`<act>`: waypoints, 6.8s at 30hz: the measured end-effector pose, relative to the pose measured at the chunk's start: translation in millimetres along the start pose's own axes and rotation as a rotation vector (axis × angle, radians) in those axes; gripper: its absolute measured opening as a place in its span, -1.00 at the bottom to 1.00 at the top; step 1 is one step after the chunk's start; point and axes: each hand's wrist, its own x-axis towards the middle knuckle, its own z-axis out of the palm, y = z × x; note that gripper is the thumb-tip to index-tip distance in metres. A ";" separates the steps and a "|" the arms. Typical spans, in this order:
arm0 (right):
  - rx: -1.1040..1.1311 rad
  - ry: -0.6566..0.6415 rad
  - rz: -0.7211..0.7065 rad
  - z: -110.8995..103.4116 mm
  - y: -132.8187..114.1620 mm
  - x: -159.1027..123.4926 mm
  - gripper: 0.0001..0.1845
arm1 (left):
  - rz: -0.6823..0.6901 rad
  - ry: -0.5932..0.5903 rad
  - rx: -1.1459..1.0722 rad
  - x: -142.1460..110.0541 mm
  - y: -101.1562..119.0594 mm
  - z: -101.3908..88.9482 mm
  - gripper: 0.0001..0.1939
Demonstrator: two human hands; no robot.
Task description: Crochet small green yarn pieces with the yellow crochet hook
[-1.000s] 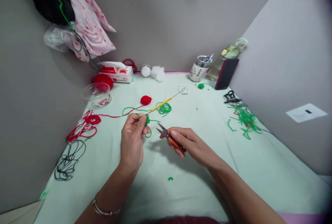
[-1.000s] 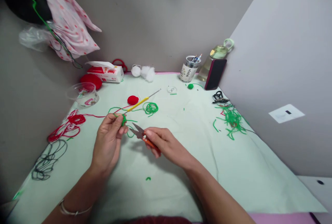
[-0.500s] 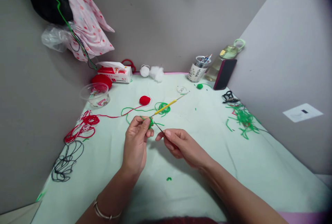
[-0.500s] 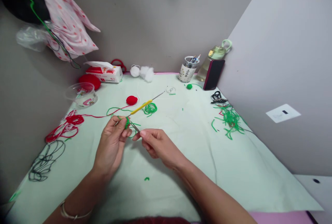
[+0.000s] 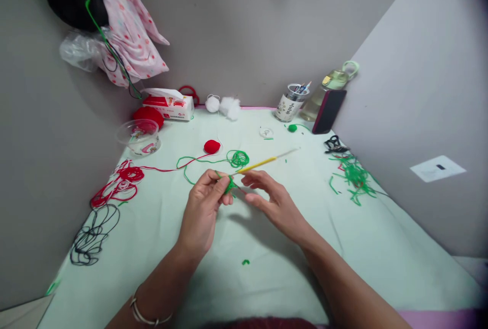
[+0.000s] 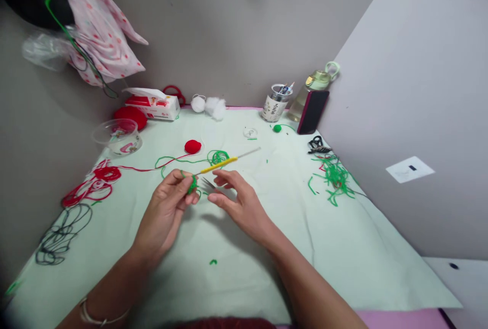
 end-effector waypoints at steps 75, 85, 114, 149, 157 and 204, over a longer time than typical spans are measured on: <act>-0.685 0.231 -0.815 9.8 -9.1 -28.6 -0.66 | -0.164 -0.061 0.049 -15.2 0.3 15.3 -0.45; 0.111 0.264 -0.434 6.6 -16.6 -17.8 -0.75 | -0.315 -0.161 -0.161 -12.6 3.6 12.6 -0.64; -0.372 0.296 -0.589 14.2 -13.6 -24.8 -0.67 | -0.286 -0.120 -0.113 -14.5 -6.6 16.4 -0.62; -0.245 0.372 -0.559 12.1 -11.5 -20.1 -0.70 | -0.261 -0.109 -0.067 -15.2 -3.2 14.3 -0.33; 0.295 0.247 -0.206 2.3 -10.2 -11.1 -0.84 | -0.265 -0.135 -0.095 -15.0 2.2 17.6 -0.52; -0.526 0.291 -0.701 11.5 -8.3 -31.5 -0.52 | -0.344 -0.136 -0.146 -15.6 -3.1 15.4 -0.37</act>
